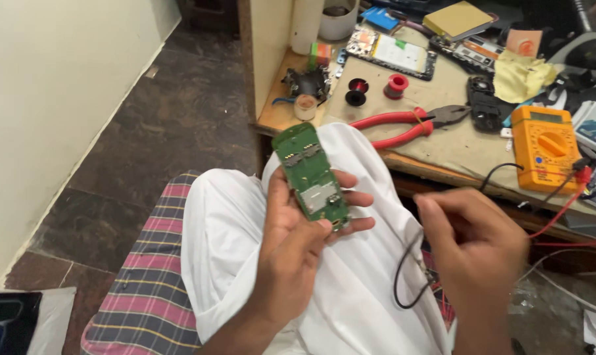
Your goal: The person sits holding a phone charging-port circuit board on their lap, attaches a charging cable to it, and uses multimeter probes to test points on the board. They turn the board over, scrape and clean the port area with a small tool, and continue probing the board with the multimeter leads.
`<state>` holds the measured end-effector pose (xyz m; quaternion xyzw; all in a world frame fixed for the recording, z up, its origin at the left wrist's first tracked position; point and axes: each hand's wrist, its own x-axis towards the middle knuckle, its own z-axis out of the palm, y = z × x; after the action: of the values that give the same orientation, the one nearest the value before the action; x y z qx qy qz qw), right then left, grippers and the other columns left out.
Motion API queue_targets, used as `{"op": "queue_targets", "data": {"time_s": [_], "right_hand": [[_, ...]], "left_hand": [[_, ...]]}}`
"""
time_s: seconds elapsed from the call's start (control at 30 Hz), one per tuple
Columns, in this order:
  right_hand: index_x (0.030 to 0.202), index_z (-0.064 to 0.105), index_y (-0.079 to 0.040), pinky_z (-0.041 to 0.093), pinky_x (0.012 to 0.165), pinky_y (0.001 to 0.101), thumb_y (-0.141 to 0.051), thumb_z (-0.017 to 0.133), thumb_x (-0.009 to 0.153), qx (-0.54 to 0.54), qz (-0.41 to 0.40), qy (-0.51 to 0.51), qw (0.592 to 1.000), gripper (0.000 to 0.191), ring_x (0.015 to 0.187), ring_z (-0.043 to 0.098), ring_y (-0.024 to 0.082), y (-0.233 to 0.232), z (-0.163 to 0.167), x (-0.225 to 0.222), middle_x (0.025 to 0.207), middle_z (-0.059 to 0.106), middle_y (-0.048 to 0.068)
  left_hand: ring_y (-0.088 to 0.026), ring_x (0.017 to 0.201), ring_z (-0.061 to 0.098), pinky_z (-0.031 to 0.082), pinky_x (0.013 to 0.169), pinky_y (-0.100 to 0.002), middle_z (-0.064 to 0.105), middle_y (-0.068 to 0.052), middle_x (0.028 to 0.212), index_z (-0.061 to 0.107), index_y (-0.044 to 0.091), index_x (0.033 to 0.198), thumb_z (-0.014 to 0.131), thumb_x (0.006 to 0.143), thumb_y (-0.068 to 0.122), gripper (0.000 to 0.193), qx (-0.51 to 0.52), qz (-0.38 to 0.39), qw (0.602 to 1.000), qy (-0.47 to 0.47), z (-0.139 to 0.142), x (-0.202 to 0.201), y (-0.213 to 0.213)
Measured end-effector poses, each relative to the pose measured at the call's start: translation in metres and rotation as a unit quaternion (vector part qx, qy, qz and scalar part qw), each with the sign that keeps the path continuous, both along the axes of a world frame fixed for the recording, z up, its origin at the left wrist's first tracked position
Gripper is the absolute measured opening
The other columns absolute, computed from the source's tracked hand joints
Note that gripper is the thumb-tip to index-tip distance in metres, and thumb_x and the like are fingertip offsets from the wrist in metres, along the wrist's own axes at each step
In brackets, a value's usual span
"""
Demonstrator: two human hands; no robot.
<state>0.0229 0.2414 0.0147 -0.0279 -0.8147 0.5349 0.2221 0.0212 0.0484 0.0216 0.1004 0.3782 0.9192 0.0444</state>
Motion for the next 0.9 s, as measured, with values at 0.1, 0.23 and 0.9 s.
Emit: {"op": "queue_targets", "data": {"time_s": [0.1, 0.23, 0.9], "right_hand": [[0.093, 0.067, 0.004, 0.047, 0.065, 0.0173, 0.005, 0.070, 0.094, -0.041, 0.016, 0.020, 0.999, 0.004, 0.076, 0.060, 0.003, -0.017, 0.007, 0.029, 0.090, 0.066, 0.004], [0.094, 0.067, 0.005, 0.052, 0.064, 0.0181, 0.008, 0.072, 0.089, -0.108, 0.086, 0.050, 0.989, 0.007, 0.080, 0.065, 0.004, -0.047, -0.002, 0.036, 0.093, 0.070, 0.006], [0.090, 0.072, 0.002, 0.048, 0.055, 0.0175, 0.003, 0.082, 0.082, 0.017, 0.041, 0.066, 0.997, 0.013, 0.068, 0.061, 0.003, -0.065, -0.013, 0.030, 0.085, 0.072, 0.004]], "left_hand": [[-0.032, 0.124, 0.059, 0.053, 0.107, -0.052, 0.052, -0.022, 0.135, 0.025, 0.005, 0.148, 0.043, 0.089, 0.000, 0.062, -0.002, -0.005, 1.000, 0.018, -0.005, 0.002, -0.001], [-0.030, 0.126, 0.058, 0.051, 0.110, -0.048, 0.052, -0.020, 0.134, 0.027, 0.003, 0.144, 0.043, 0.094, 0.001, 0.053, -0.005, -0.009, 0.999, 0.046, -0.008, 0.007, 0.002], [-0.026, 0.123, 0.059, 0.048, 0.114, -0.044, 0.058, -0.018, 0.126, 0.033, -0.006, 0.149, 0.041, 0.099, 0.000, 0.051, 0.009, -0.046, 0.999, 0.017, -0.029, 0.008, 0.014]]}}
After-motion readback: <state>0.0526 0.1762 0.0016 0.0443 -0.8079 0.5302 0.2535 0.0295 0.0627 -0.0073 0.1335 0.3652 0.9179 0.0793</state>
